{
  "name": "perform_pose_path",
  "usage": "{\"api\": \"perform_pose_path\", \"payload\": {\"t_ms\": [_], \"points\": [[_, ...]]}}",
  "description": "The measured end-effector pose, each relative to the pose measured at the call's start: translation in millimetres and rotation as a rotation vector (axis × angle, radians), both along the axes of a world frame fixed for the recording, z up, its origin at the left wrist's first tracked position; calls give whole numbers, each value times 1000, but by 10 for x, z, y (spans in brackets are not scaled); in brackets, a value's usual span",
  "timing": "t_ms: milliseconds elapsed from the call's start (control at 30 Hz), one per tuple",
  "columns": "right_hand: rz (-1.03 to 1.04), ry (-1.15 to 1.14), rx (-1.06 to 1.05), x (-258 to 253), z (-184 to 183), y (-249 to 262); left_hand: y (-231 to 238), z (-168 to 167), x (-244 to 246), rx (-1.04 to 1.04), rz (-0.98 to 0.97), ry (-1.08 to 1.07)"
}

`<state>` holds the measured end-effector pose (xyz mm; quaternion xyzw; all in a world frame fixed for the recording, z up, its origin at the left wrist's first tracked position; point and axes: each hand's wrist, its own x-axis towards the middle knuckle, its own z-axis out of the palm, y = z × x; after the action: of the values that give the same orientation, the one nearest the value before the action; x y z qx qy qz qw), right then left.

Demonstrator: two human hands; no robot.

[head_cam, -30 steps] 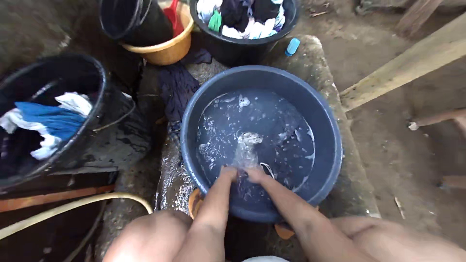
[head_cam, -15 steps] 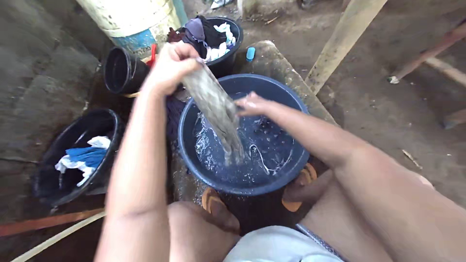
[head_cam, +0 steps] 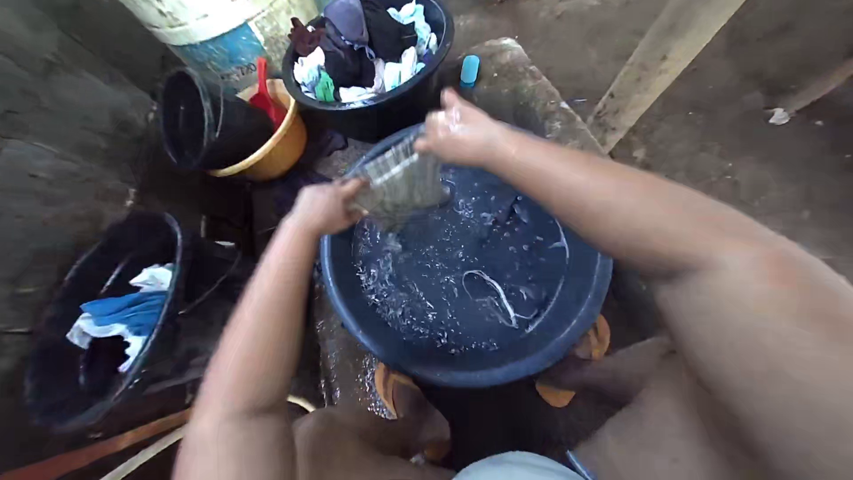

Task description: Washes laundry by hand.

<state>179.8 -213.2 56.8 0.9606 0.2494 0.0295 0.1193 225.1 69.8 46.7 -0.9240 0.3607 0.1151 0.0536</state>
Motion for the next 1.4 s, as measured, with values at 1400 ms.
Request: {"api": "perform_pose_path", "payload": {"t_ms": [1400], "points": [[152,-150,1647,-1735,-16,898,-612,1072,-1851,-899,89,208]]}}
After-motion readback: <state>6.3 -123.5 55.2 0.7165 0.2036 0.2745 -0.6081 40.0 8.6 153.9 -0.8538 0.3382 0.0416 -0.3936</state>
